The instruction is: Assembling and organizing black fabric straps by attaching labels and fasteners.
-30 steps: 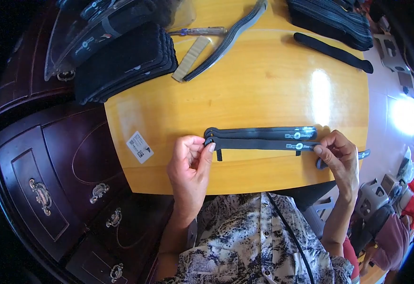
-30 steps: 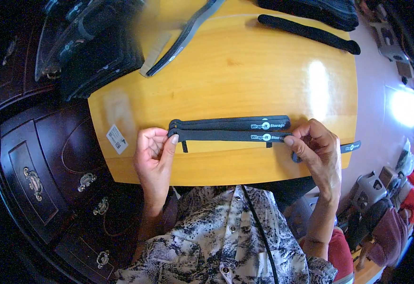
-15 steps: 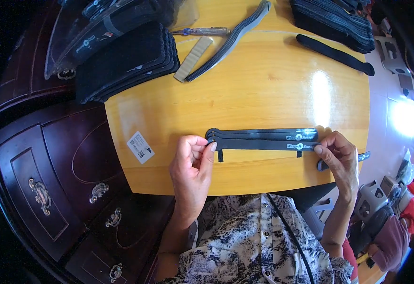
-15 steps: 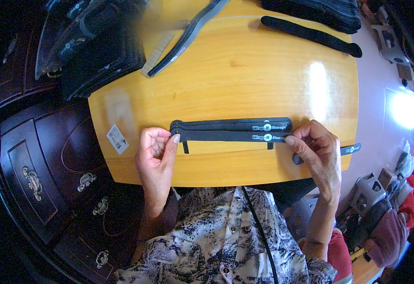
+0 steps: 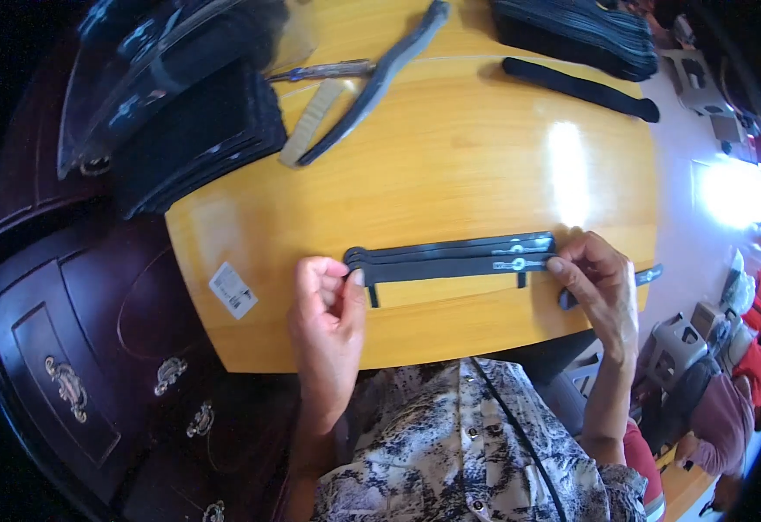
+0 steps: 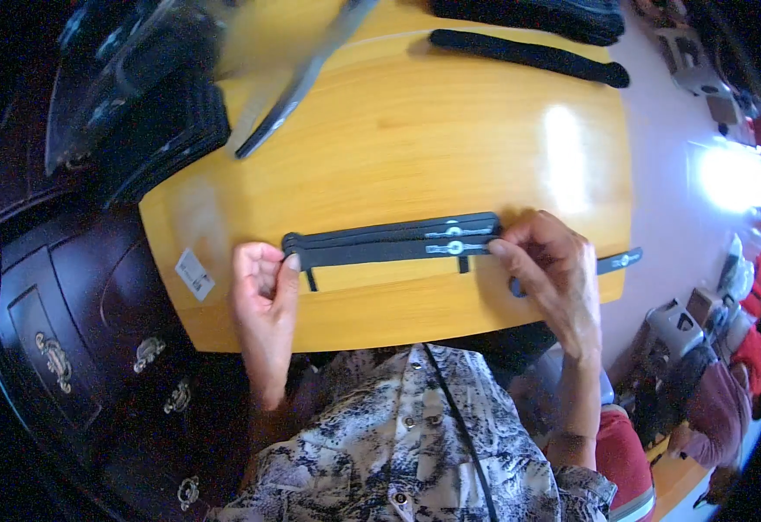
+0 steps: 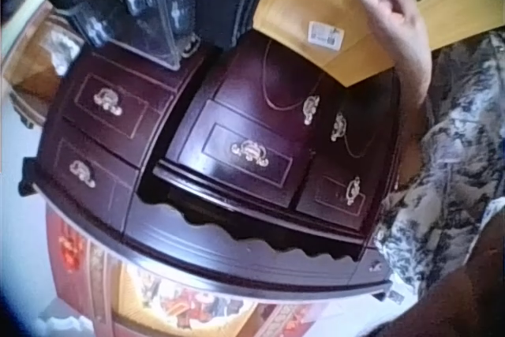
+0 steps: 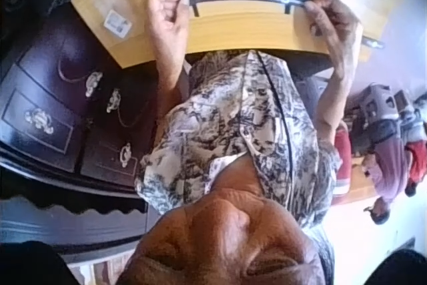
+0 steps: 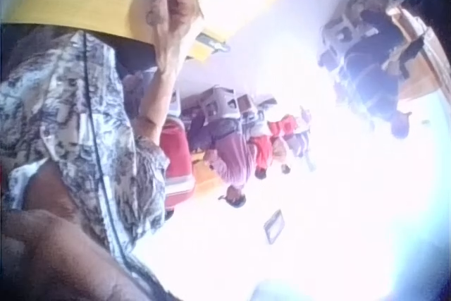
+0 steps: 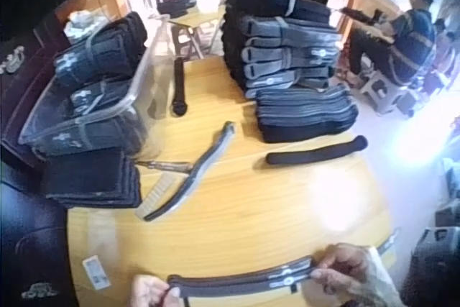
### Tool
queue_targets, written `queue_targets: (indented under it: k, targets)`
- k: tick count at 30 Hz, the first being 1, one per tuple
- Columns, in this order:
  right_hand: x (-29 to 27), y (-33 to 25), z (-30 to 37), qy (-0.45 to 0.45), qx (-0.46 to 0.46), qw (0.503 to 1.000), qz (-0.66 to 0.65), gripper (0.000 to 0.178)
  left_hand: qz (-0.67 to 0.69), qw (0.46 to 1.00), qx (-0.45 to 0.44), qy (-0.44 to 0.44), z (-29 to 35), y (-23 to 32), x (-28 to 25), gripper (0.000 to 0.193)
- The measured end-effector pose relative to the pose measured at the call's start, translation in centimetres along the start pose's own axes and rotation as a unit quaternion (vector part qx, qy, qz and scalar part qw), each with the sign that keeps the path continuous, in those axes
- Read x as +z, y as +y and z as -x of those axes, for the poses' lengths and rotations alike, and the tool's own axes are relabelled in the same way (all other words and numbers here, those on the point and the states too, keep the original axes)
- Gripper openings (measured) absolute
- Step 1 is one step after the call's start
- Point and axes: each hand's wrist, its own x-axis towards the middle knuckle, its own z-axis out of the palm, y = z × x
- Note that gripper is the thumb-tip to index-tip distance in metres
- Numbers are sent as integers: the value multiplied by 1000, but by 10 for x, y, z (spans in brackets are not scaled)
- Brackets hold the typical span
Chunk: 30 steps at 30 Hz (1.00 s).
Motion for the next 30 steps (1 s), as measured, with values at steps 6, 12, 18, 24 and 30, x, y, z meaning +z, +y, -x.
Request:
queue_targets:
  k: [6, 12, 18, 24, 30]
  targets:
    - [2, -2, -2, 10, 13, 998, 56, 18, -26, 1000, -10, 9, 1, 11, -1, 15]
    - [0, -1, -3, 5, 1, 996, 92, 22, -64, 998, -1, 19, 1, 10, 0, 15]
    - [-3, -4, -4, -5, -7, 996, 91, 23, -48, 999, 4, 21, 1, 12, 3, 13]
    - [-2, -5, -5, 2, -8, 994, 110, 23, -66, 998, 19, 9, 0, 13, 1, 12]
    - [1, -8, -5, 3, -6, 992, 127, 23, -59, 998, 13, 6, 1, 13, 1, 11]
